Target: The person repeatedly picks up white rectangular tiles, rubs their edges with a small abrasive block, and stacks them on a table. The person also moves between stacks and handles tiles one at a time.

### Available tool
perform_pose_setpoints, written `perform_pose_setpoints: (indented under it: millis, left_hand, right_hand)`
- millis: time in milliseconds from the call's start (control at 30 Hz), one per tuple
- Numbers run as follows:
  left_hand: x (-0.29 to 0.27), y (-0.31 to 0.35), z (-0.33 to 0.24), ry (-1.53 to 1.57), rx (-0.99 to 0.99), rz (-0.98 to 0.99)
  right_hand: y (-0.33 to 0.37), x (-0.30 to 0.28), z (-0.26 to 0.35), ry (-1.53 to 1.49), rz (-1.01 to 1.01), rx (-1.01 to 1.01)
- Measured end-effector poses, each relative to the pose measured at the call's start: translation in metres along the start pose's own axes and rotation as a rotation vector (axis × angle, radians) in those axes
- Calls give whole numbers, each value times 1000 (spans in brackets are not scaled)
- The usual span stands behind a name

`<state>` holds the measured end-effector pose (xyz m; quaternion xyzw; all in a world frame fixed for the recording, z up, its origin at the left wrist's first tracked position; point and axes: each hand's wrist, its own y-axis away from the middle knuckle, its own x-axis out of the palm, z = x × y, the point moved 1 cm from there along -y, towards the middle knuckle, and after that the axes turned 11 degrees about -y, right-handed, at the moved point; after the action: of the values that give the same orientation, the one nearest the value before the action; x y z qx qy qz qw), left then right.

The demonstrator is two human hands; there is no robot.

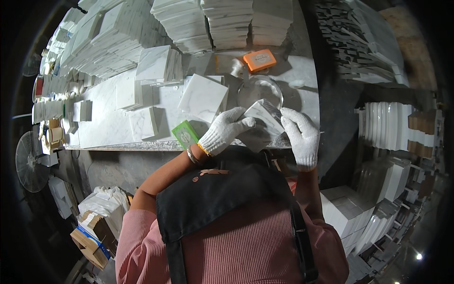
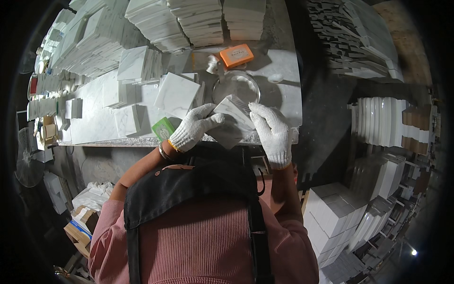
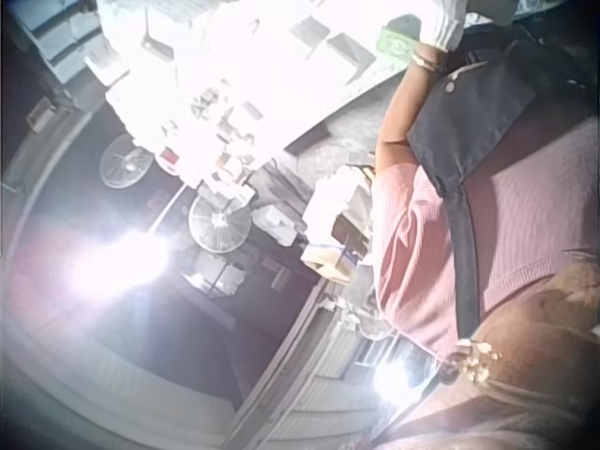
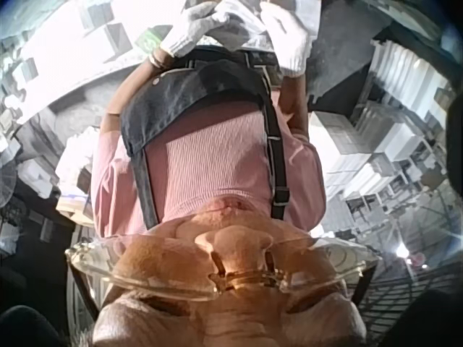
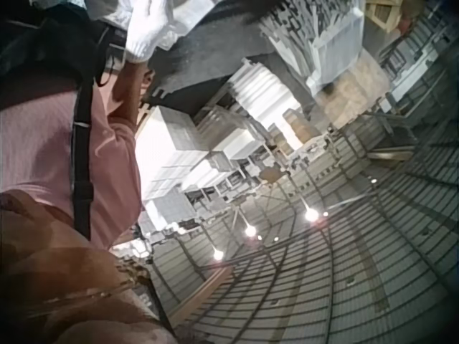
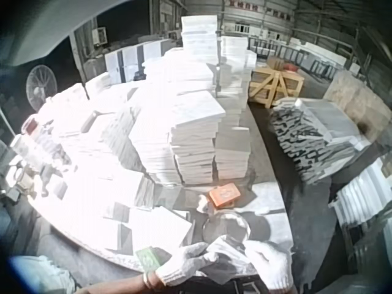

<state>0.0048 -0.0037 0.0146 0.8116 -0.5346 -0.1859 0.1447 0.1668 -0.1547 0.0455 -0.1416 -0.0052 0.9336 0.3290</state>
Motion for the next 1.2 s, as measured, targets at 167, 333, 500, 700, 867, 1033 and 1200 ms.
perform_pose_setpoints:
  millis: [167,333,500,700,867,1033,1200]
  left_hand:
    - [2,0,4,-14,-15,-23]
    - [1,-2,11,-87,-16,-20]
    - [2,-3,15,-67,-26,-24]
    - [1,-2,14,-64,-44,-45]
    - [-1,-6,13,-95,-63,-26]
    - [0,-7,9,-82,-46,-55]
    - [0,-12,11,-55,-67,-46]
  right_hand:
    - [-3,-5,-5,24,-47,51]
    - [-17,-8,-44,115,-15,-43]
    - [-31,0,-92,135,15,-27]
    - [-37,11,-104,113,77,64]
    - [-38,2,-100,34,73,98]
    - [-30,-8,-60,-325,5,396]
    - [-22,-12,-26,-297,-15,437]
